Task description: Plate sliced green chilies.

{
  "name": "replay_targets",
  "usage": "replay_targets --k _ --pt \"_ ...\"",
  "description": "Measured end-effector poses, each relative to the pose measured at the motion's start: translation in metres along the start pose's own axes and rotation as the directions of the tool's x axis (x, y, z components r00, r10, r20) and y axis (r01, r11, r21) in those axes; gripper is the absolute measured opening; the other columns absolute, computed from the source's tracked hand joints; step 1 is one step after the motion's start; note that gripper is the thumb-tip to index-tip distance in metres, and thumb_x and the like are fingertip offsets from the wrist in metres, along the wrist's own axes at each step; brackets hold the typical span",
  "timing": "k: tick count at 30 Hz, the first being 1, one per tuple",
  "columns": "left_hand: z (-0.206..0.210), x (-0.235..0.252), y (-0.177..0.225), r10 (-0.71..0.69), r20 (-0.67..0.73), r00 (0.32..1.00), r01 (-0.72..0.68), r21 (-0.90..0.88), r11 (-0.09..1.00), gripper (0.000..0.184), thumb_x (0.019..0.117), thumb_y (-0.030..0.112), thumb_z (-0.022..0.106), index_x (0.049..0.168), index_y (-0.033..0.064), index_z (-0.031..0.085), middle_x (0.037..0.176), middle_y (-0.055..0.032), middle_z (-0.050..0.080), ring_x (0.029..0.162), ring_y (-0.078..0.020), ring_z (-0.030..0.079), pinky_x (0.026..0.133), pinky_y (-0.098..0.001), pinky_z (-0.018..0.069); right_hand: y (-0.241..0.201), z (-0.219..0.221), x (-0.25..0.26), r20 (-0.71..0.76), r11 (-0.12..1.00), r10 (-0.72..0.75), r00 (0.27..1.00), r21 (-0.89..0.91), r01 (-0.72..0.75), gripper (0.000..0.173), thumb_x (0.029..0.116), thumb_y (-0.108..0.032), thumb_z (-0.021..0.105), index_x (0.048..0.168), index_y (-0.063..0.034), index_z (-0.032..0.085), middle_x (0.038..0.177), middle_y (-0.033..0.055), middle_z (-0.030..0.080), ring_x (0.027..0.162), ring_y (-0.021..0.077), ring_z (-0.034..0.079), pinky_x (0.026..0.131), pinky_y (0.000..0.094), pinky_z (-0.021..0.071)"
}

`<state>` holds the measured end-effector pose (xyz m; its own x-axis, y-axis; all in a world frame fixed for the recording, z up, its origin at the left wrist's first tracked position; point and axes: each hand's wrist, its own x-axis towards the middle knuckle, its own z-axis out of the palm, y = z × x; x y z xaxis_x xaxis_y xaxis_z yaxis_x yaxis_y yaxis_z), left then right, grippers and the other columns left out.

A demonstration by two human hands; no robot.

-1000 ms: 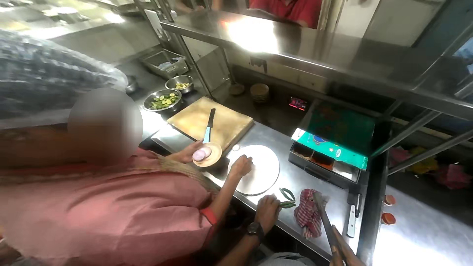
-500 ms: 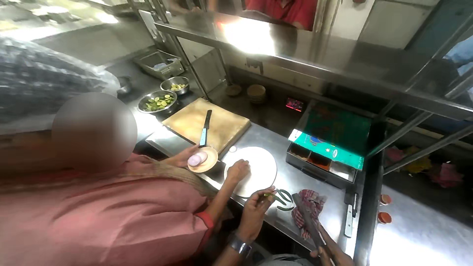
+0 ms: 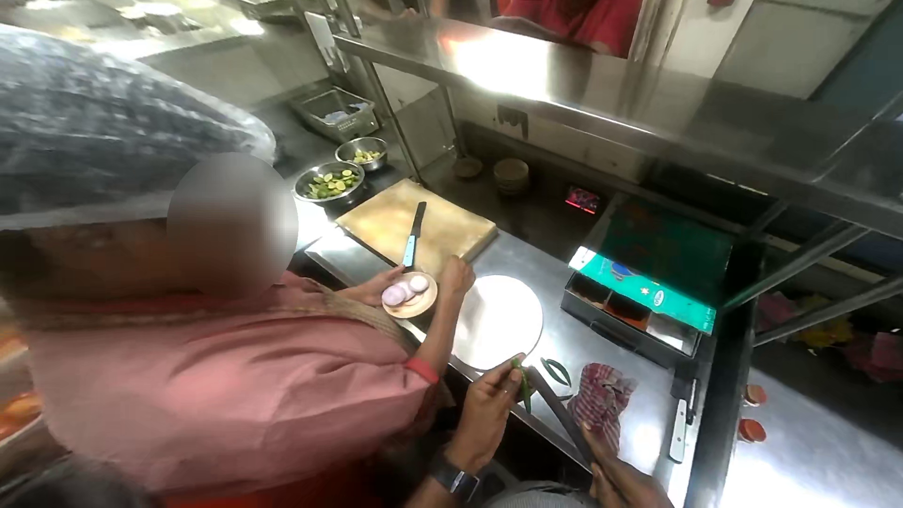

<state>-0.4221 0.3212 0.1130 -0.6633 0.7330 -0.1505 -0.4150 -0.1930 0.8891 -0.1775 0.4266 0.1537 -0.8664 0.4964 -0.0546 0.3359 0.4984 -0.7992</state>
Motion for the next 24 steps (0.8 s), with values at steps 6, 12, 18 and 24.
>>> replay_targets --k 6,12,18,24 --pt "-0.003 0.000 0.001 -0.005 0.048 0.999 0.005 -0.001 1.000 0.034 0.1048 0.006 0.055 0.135 -0.0076 0.060 0.115 -0.0224 0.070 0.099 -0.0283 0.071 0.094 -0.0450 0.0594 -0.001 0.000 0.000 0.007 1.000 -0.006 1.000 0.014 0.006 0.046 0.1067 -0.017 0.049 0.152 -0.0146 0.051 0.090 0.0098 0.075 0.073 0.0220 0.071 0.072 0.0453 0.0614" --pt "-0.006 0.000 0.000 0.005 0.057 0.998 -0.008 0.052 0.999 0.032 0.1045 0.006 0.056 0.133 -0.0068 0.062 0.112 -0.0199 0.071 0.096 -0.0257 0.072 0.092 -0.0428 0.0601 -0.006 -0.003 -0.002 0.027 1.000 0.001 1.000 -0.025 0.000 0.047 0.1058 -0.017 0.050 0.153 -0.0145 0.051 0.099 0.0141 0.076 0.074 0.0255 0.072 0.073 0.0477 0.0610" --pt "-0.009 -0.004 -0.012 -0.026 0.065 0.998 0.024 0.031 0.999 0.031 0.1042 0.007 0.057 0.131 -0.0067 0.063 0.113 -0.0198 0.071 0.095 -0.0245 0.071 0.090 -0.0409 0.0599 -0.010 -0.007 -0.010 0.082 0.998 0.027 0.996 -0.058 -0.023 0.047 0.1059 -0.016 0.048 0.152 -0.0122 0.051 0.113 0.0160 0.075 0.081 0.0288 0.074 0.077 0.0507 0.0606" --pt "-0.006 -0.007 -0.017 -0.052 0.088 0.995 0.055 -0.028 0.998 0.032 0.1042 0.006 0.056 0.132 -0.0076 0.061 0.117 -0.0214 0.071 0.102 -0.0269 0.071 0.092 -0.0407 0.0590 -0.016 -0.008 -0.019 0.135 0.984 0.089 0.987 -0.163 -0.066 0.048 0.1073 -0.018 0.044 0.155 -0.0165 0.047 0.108 0.0178 0.075 0.087 0.0354 0.074 0.078 0.0570 0.0591"
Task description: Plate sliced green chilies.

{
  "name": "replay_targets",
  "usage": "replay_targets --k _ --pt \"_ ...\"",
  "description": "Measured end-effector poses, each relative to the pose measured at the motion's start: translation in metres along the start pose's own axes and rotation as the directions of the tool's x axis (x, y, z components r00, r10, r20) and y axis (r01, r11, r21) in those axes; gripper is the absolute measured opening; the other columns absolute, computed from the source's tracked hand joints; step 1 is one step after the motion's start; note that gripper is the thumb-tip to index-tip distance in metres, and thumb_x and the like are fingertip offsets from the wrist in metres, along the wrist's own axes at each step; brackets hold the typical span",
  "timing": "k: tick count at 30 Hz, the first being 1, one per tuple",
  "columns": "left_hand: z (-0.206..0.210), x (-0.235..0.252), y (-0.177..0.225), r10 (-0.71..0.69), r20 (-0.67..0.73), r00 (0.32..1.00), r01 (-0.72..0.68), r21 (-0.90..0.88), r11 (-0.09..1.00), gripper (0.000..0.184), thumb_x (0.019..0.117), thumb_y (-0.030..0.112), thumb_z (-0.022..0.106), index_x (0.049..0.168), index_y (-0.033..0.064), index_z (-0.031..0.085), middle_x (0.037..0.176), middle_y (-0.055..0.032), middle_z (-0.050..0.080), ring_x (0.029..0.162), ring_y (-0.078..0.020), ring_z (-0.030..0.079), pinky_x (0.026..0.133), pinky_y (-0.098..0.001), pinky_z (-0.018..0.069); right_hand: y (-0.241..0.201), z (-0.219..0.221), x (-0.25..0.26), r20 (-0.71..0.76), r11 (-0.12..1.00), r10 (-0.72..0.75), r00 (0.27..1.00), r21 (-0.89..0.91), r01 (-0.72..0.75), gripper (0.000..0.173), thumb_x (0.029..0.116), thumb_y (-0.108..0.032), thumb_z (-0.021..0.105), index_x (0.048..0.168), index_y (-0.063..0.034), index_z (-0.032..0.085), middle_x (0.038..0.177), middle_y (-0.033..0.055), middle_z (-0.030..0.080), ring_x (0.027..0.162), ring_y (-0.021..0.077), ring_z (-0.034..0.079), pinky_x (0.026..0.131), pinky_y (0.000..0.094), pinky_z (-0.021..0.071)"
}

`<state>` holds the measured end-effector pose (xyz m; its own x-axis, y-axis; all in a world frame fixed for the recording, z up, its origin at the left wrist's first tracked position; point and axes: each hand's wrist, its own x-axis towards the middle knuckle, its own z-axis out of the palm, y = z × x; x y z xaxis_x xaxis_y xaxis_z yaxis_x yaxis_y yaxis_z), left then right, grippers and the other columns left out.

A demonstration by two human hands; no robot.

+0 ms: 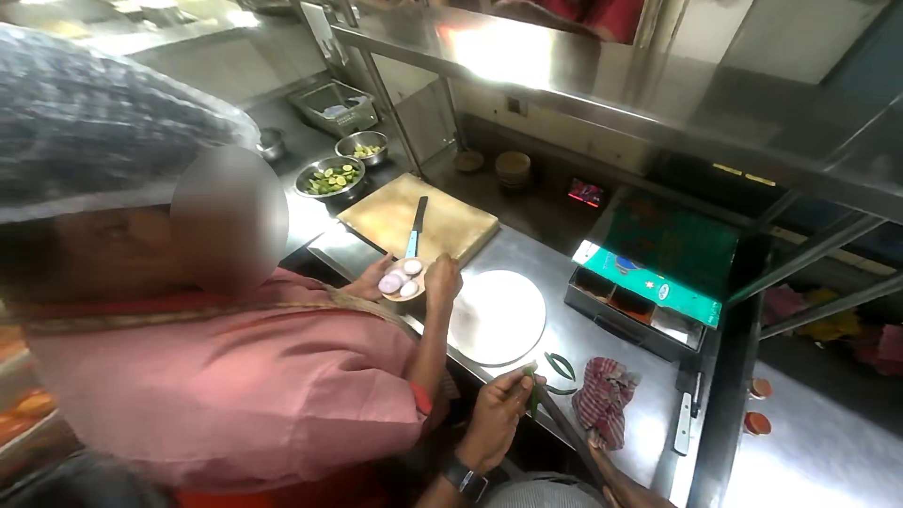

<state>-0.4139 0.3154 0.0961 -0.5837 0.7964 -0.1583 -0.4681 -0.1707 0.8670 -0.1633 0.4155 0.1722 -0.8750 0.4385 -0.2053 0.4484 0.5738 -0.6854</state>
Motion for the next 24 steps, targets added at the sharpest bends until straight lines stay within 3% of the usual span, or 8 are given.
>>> replay_targets --k 6,14,16,17,18,20,22,24 --pt "0.004 0.001 -0.008 -0.060 -0.058 0.997 0.059 -0.014 0.998 0.032 0.1042 0.006 0.056 0.133 -0.0080 0.061 0.116 -0.0208 0.072 0.101 -0.0277 0.072 0.092 -0.0416 0.0596 -0.009 -0.004 -0.003 0.028 0.987 0.066 0.997 -0.148 -0.061 0.051 0.1060 -0.016 0.044 0.157 -0.0202 0.044 0.105 0.0174 0.075 0.090 0.0348 0.074 0.079 0.0546 0.0588" --pt "0.006 0.009 -0.005 -0.156 -0.111 0.982 0.154 -0.030 0.988 0.035 0.1050 0.010 0.057 0.137 -0.0059 0.058 0.117 -0.0208 0.071 0.103 -0.0283 0.072 0.092 -0.0413 0.0596 -0.002 -0.006 -0.007 0.055 0.990 0.101 0.993 -0.101 -0.096 0.049 0.1088 -0.021 0.040 0.158 -0.0237 0.043 0.108 0.0181 0.075 0.091 0.0371 0.074 0.080 0.0579 0.0585" --pt "0.005 0.017 -0.008 -0.144 -0.137 0.980 0.154 0.073 0.985 0.035 0.1041 0.010 0.059 0.135 -0.0064 0.059 0.117 -0.0203 0.072 0.104 -0.0289 0.072 0.093 -0.0416 0.0600 0.006 -0.007 -0.011 -0.016 0.996 0.091 0.996 -0.001 -0.091 0.048 0.1081 -0.021 0.044 0.156 -0.0187 0.047 0.108 0.0169 0.075 0.084 0.0335 0.074 0.078 0.0560 0.0593" --pt "-0.001 0.022 -0.016 -0.105 -0.134 0.985 0.132 0.210 0.969 0.033 0.1034 0.010 0.060 0.132 -0.0058 0.061 0.117 -0.0182 0.072 0.104 -0.0273 0.072 0.094 -0.0407 0.0604 0.011 -0.006 -0.013 -0.052 0.994 0.098 0.994 0.050 -0.095 0.047 0.1078 -0.021 0.045 0.155 -0.0161 0.048 0.109 0.0158 0.075 0.083 0.0303 0.074 0.079 0.0536 0.0602" --pt "-0.009 0.029 -0.027 -0.052 -0.121 0.991 0.098 0.415 0.905 0.031 0.1023 0.014 0.063 0.129 -0.0021 0.065 0.118 -0.0133 0.073 0.104 -0.0222 0.072 0.095 -0.0369 0.0604 0.016 -0.004 -0.015 -0.089 0.991 0.114 0.989 0.087 -0.106 0.047 0.1075 -0.020 0.046 0.155 -0.0136 0.048 0.106 0.0154 0.076 0.080 0.0284 0.074 0.078 0.0517 0.0608" --pt "-0.027 0.045 -0.053 0.023 -0.057 0.998 0.032 0.807 0.590 0.032 0.1018 0.026 0.062 0.127 0.0076 0.070 0.124 -0.0069 0.070 0.111 -0.0134 0.069 0.100 -0.0306 0.0577 0.023 -0.001 -0.018 -0.139 0.982 0.161 0.977 0.118 -0.145 0.049 0.1072 -0.019 0.046 0.155 -0.0117 0.046 0.099 0.0147 0.076 0.075 0.0266 0.072 0.074 0.0498 0.0608" --pt "-0.033 0.060 -0.070 -0.031 -0.006 1.000 0.014 0.963 0.268 0.037 0.1045 0.031 0.053 0.132 0.0119 0.068 0.129 -0.0095 0.068 0.121 -0.0185 0.064 0.109 -0.0363 0.0498 0.028 0.003 -0.018 -0.149 0.971 0.217 0.965 0.139 -0.197 0.050 0.1075 -0.020 0.046 0.157 -0.0116 0.043 0.095 0.0144 0.075 0.072 0.0262 0.072 0.073 0.0491 0.0606" --pt "-0.033 0.073 -0.080 -0.107 0.006 0.994 -0.001 0.999 0.049 0.041 0.1074 0.031 0.045 0.141 0.0131 0.062 0.136 -0.0105 0.065 0.131 -0.0249 0.058 0.114 -0.0416 0.0437 0.032 0.006 -0.019 -0.155 0.963 0.242 0.958 0.159 -0.218 0.051 0.1071 -0.019 0.046 0.157 -0.0114 0.042 0.093 0.0143 0.075 0.070 0.0254 0.071 0.071 0.0475 0.0605"
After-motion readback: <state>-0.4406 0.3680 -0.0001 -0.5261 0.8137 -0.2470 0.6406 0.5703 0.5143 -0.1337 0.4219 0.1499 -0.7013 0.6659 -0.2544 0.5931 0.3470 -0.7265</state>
